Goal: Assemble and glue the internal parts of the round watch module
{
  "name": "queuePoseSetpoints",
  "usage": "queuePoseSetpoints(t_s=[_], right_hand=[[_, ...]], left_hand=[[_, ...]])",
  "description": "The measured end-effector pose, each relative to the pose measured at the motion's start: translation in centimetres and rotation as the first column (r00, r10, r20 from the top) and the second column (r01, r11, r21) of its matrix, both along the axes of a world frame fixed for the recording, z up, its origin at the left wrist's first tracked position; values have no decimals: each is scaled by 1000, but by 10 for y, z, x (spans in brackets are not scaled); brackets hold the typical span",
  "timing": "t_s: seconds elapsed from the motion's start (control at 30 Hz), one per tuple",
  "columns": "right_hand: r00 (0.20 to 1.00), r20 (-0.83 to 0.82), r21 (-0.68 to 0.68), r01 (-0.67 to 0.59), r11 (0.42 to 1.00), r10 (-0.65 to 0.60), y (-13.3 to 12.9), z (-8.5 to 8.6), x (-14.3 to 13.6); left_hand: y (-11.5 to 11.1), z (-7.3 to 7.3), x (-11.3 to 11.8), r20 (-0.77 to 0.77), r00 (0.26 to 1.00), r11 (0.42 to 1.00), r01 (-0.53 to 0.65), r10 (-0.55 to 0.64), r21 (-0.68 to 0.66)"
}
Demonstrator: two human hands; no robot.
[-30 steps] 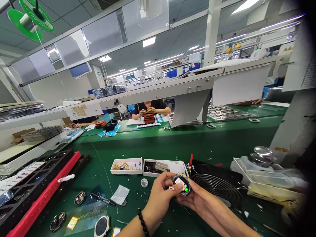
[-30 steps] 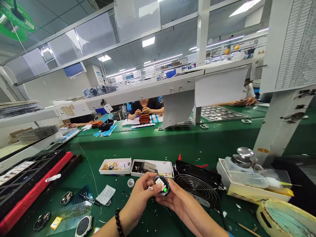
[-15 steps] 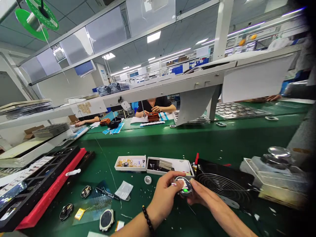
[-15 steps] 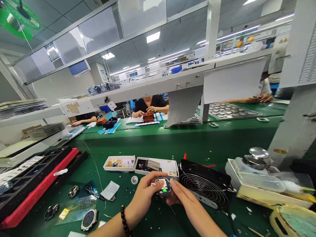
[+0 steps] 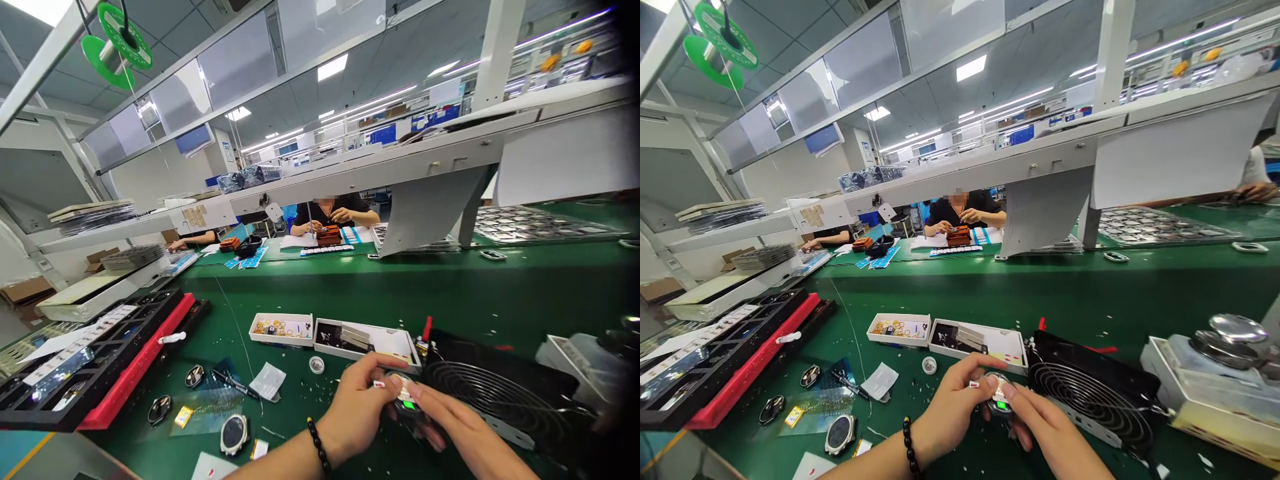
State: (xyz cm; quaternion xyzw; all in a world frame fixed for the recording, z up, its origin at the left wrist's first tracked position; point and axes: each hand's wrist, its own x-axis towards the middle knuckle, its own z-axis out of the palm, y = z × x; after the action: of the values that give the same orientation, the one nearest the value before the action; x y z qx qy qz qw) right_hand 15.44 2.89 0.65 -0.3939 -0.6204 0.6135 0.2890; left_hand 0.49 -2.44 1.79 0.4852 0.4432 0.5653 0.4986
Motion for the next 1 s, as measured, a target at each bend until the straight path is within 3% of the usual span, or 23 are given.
queuePoseSetpoints(t_s=[0.17,0.3,0.57,0.77,0.87,1.0], right_hand=[[997,-8,-11,-76,997,76,7,-20,3],[994,-36,36,-98,995,99,11,-24,5],[1000,8,30,-3,1000,3,12,-11,6],[998,-32,40,54,998,-53,5,4,5],[978,-181,-96,90,991,-106,5,2,6],[905,-425,-281,-123,952,-9,1,-5,7]], left_hand=[[1,-3,0,31,1000,999,6,-5,-35],[-1,-2,0,-54,998,1000,-12,12,3],[-10,9,-3,-243,970,999,5,5,40],[-9,7,-1,-229,970,995,-72,86,68],[-8,10,-1,-203,970,990,-118,132,79],[-6,13,-2,-143,979,988,-139,147,65]])
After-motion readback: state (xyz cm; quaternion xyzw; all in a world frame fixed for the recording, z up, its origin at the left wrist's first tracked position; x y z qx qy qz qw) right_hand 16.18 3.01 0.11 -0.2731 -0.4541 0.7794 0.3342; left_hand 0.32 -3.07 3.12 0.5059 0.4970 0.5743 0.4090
